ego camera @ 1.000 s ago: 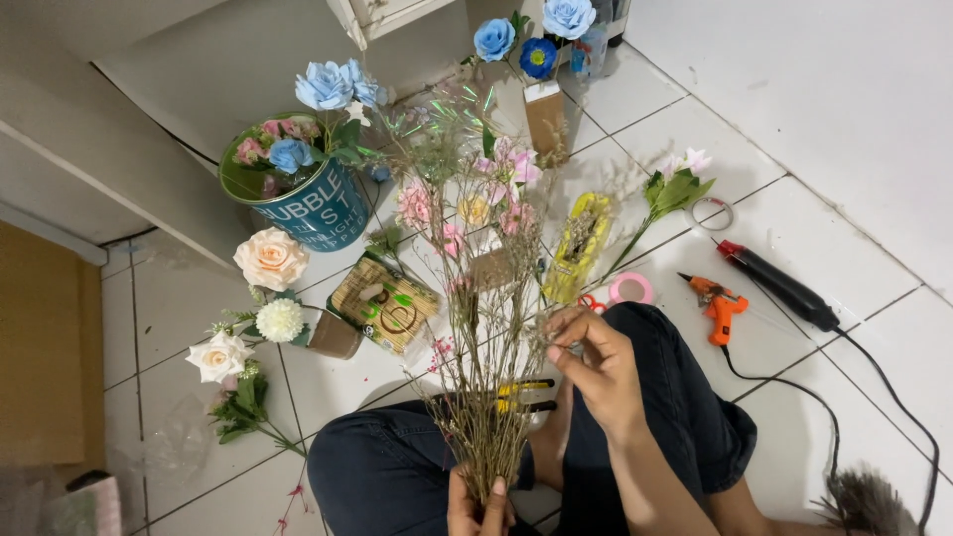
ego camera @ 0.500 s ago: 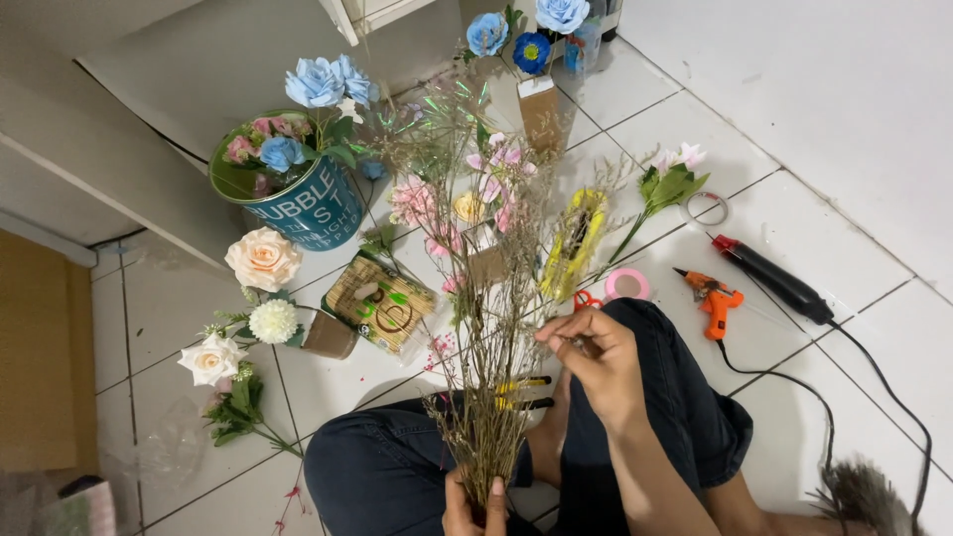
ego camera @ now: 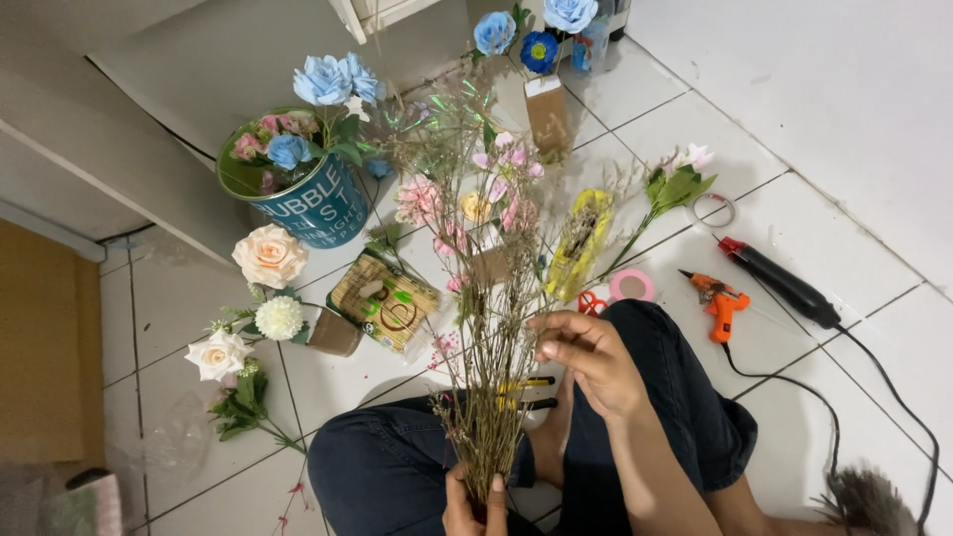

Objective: The person organizes a bundle of dried and artificial flowers by hand, arranging individual stems within the cluster and handling a roll of tape.

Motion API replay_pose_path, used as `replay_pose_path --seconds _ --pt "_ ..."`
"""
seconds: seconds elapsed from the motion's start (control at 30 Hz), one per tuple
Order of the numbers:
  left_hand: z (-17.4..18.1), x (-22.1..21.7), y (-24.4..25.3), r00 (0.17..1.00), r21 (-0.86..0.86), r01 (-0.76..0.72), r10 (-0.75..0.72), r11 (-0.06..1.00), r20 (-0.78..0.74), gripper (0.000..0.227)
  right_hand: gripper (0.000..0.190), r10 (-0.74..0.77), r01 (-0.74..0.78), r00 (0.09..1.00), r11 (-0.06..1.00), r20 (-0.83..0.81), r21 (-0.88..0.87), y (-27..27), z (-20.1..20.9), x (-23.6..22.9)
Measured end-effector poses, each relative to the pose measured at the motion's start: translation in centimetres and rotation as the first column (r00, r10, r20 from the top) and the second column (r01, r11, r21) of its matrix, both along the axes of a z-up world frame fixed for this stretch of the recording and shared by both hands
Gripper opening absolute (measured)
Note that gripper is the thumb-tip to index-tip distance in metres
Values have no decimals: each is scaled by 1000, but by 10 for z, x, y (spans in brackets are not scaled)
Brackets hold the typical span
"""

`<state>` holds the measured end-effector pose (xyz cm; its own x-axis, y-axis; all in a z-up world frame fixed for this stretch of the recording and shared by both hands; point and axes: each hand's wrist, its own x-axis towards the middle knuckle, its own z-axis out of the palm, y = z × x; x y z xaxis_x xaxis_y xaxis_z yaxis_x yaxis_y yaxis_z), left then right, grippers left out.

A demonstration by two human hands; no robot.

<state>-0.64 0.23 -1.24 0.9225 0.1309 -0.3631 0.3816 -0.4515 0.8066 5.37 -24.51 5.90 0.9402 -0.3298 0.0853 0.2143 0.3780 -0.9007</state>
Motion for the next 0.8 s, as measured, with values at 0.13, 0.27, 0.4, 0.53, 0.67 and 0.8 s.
replay_pose_path --seconds 0.13,0.27,0.4,0.53,0.67,0.8 --pt "-5 1 -1 987 -32 -11 16 999 162 31 20 42 -36 998 995 55 -94 -1 10 -1" --pt "-10 5 -2 989 -51 -36 42 998 143 33 21 60 -51 985 997 162 -57 2 5 -4" --pt "-18 3 -1 997 -48 -14 17 999 75 32 13 -37 65 979 989 202 -135 13 14 -4" --pt "-34 2 -1 997 19 0 -2 1000 79 35 14 -224 243 963 962 149 -126 20 24 -2" --pt "-32 4 -1 999 49 27 -29 998 39 33 12 -252 266 956 961 151 -79 21 23 1" --pt "-32 2 0 996 71 71 -75 995 49 36 14 -266 280 945 958 191 -55 23 29 0"
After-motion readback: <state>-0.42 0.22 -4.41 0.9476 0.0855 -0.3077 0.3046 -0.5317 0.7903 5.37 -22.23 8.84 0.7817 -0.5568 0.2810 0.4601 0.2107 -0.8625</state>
